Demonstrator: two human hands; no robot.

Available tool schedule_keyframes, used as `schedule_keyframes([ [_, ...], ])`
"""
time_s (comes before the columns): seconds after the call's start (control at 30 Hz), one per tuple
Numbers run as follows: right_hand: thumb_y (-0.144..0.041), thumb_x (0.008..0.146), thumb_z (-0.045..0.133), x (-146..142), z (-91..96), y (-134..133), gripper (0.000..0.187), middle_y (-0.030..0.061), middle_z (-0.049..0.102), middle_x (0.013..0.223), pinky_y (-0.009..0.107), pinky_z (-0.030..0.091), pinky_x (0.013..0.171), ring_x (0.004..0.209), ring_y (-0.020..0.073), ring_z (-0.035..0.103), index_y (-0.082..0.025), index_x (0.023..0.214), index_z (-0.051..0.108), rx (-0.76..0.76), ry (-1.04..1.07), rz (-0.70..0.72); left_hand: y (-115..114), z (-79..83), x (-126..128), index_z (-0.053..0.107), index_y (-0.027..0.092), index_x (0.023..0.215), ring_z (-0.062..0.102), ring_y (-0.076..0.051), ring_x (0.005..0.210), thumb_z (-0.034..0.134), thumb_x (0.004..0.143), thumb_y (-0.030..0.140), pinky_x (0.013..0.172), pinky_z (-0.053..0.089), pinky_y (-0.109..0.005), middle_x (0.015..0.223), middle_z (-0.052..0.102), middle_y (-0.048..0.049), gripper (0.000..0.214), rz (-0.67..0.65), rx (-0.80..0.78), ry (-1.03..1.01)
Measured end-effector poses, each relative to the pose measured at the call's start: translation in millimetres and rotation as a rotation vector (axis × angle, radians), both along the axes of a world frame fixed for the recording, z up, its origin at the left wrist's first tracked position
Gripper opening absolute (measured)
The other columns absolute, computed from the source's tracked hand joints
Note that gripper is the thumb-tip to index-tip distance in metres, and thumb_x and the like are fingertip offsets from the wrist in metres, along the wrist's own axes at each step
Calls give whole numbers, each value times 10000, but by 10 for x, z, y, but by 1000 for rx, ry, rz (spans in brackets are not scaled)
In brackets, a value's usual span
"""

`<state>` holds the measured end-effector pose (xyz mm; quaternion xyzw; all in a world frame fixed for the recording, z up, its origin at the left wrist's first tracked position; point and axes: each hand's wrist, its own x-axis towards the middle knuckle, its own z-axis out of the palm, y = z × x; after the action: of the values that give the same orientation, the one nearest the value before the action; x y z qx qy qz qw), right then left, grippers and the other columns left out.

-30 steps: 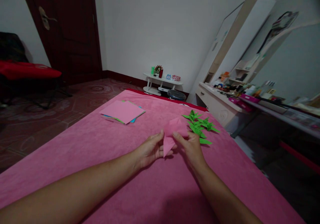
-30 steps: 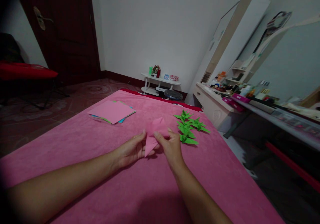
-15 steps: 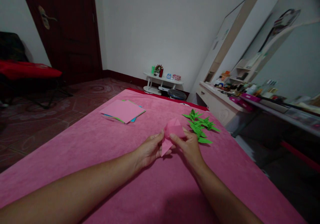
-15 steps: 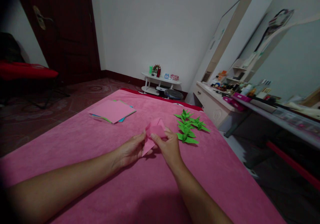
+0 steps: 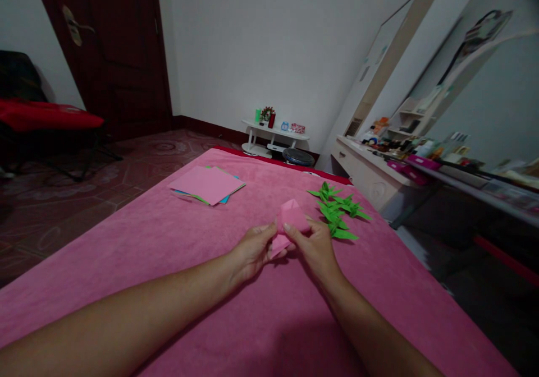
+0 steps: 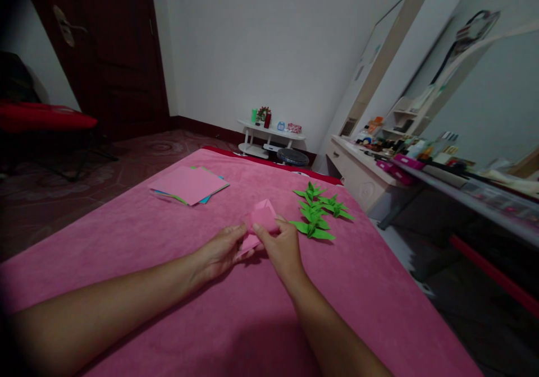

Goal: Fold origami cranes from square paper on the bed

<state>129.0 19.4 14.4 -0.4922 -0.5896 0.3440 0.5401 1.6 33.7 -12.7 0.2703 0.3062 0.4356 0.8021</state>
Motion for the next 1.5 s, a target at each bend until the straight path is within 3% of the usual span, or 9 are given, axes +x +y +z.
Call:
schedule_keyframes([
  [0.43, -287, 665, 710, 37, -96, 42, 149, 44, 653, 685, 272, 467, 589, 624, 163, 571, -141, 692, 719, 115, -100, 45, -27, 24, 6, 686, 102, 768, 592, -106, 541, 718, 673, 316, 550, 475, -207, 673, 678, -77, 236, 121, 9, 73],
  [0.8, -348, 694, 689, 38, -117, 20, 251, 27, 617, 537, 246, 432, 502, 486, 131, 555, -121, 597, 643, -248, 243, 216, -36, 14, 39, 650, 72, 704, 574, -119, 474, 701, 682, 346, 472, 429, -206, 556, 637, -67, 279, 124, 88, 5],
  [1.0, -349, 665, 714, 28, -123, 17, 255, 17, 605, 524, 245, 425, 503, 474, 120, 530, -117, 590, 638, -312, 302, 171, -14, -2, 34, 655, 64, 740, 607, -141, 531, 729, 655, 381, 548, 474, -244, 619, 652, -80, 337, 148, 83, -21],
  [1.17, -354, 642, 731, 13, -69, -2, 220, 23, 631, 571, 277, 467, 530, 509, 142, 559, -141, 651, 676, -214, 259, 126, 11, 8, 23, 663, 62, 733, 596, -130, 549, 770, 610, 351, 602, 488, -260, 641, 651, -68, 332, 144, 136, -105],
  [1.33, -310, 688, 709, 96, 13, 8, 122, 35, 676, 757, 341, 490, 703, 721, 191, 605, -207, 748, 734, 87, -91, 143, 21, 27, -4, 675, 72, 758, 589, -120, 539, 785, 594, 343, 555, 467, -232, 644, 660, -61, 336, 46, 167, -158],
  [1.5, -244, 704, 693, 121, 107, -26, 78, 42, 686, 788, 376, 458, 795, 821, 222, 605, -225, 755, 749, 251, -293, 104, 2, 59, -23, 685, 79, 756, 589, -114, 555, 776, 614, 324, 562, 458, -221, 657, 665, -58, 298, -1, 217, -159],
])
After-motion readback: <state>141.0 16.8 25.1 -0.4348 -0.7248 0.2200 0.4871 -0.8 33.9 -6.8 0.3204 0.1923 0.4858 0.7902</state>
